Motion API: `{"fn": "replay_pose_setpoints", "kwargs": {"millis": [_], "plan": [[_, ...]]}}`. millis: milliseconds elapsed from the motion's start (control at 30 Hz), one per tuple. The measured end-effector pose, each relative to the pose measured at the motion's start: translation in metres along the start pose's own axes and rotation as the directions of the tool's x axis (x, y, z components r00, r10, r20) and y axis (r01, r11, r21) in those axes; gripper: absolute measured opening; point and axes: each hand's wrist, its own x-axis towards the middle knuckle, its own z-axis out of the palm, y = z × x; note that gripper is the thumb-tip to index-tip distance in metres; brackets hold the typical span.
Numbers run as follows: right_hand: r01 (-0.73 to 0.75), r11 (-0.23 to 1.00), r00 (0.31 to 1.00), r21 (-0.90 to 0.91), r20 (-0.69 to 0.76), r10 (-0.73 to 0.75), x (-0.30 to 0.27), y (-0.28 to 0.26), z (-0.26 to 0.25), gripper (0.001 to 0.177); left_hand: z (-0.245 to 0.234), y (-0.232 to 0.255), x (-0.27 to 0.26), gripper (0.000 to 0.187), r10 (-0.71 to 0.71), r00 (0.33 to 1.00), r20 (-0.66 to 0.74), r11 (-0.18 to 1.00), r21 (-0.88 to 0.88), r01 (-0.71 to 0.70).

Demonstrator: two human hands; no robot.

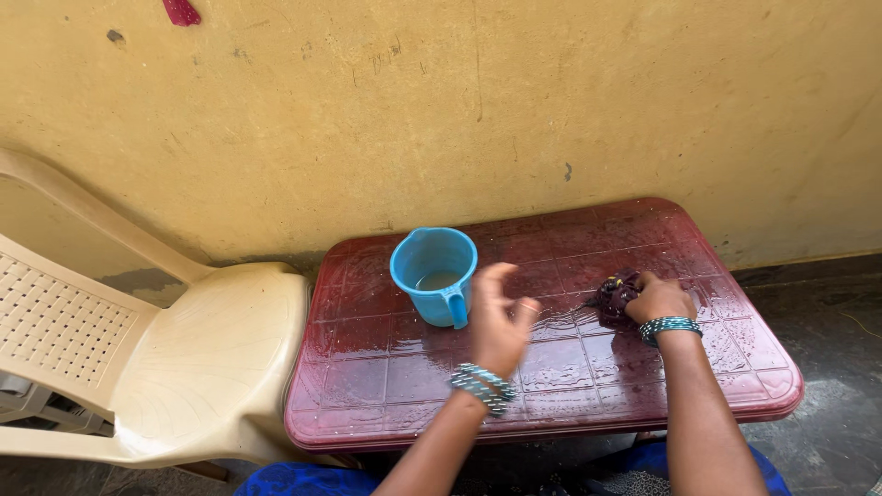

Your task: The person cleans a table by wetting a cloth in a cup of water, wringing it out, and then wiping the surface of the table multiple times.

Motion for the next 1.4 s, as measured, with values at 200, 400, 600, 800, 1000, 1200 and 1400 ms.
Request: {"fn": "replay_pose_setpoints", "kwargs": {"millis": [200, 400, 600, 800, 1000, 1200, 1400], "plan": [[0.046, 0.968, 0.998, 0.246, 0.022, -0.053, 0.022, 0.016, 0.007, 0.047, 0.118, -0.119, -0.007, 0.061, -0.576, 0.668, 0.471, 0.681, -0.175, 0.711], [0.034, 0.705, 0.927, 0.709, 0.241, -0.288, 0.026, -0.005, 0.025, 0.043, 0.133, -0.14, 0.005, 0.057, -0.716, 0.386, 0.582, 0.113, -0.448, 0.887], [0.316, 0.28, 0.651, 0.907, 0.008, -0.759, -0.034, -0.041, -0.007, 0.06, 0.091, -0.122, 0.031, 0.031, -0.653, 0.603, 0.458, -0.008, -0.801, 0.599], [0.181, -0.027, 0.746, 0.983, -0.155, -0.647, -0.056, -0.052, -0.039, 0.05, -0.006, -0.077, 0.106, 0.022, -0.648, 0.697, 0.308, 0.053, -0.894, 0.445], [0.215, 0.092, 0.764, 0.972, -0.108, -0.636, -0.043, -0.068, -0.01, 0.04, -0.084, -0.074, 0.158, 0.027, -0.561, 0.798, 0.221, 0.34, -0.818, 0.465], [0.267, 0.234, 0.762, 0.935, -0.056, -0.645, -0.039, -0.086, 0.014, 0.041, -0.112, -0.095, 0.194, 0.032, -0.461, 0.872, 0.163, 0.615, -0.65, 0.447], [0.362, 0.268, 0.724, 0.893, -0.088, -0.684, -0.049, -0.109, 0.025, 0.043, -0.112, -0.125, 0.197, 0.056, -0.243, 0.909, 0.339, 0.849, 0.528, 0.03]]}}
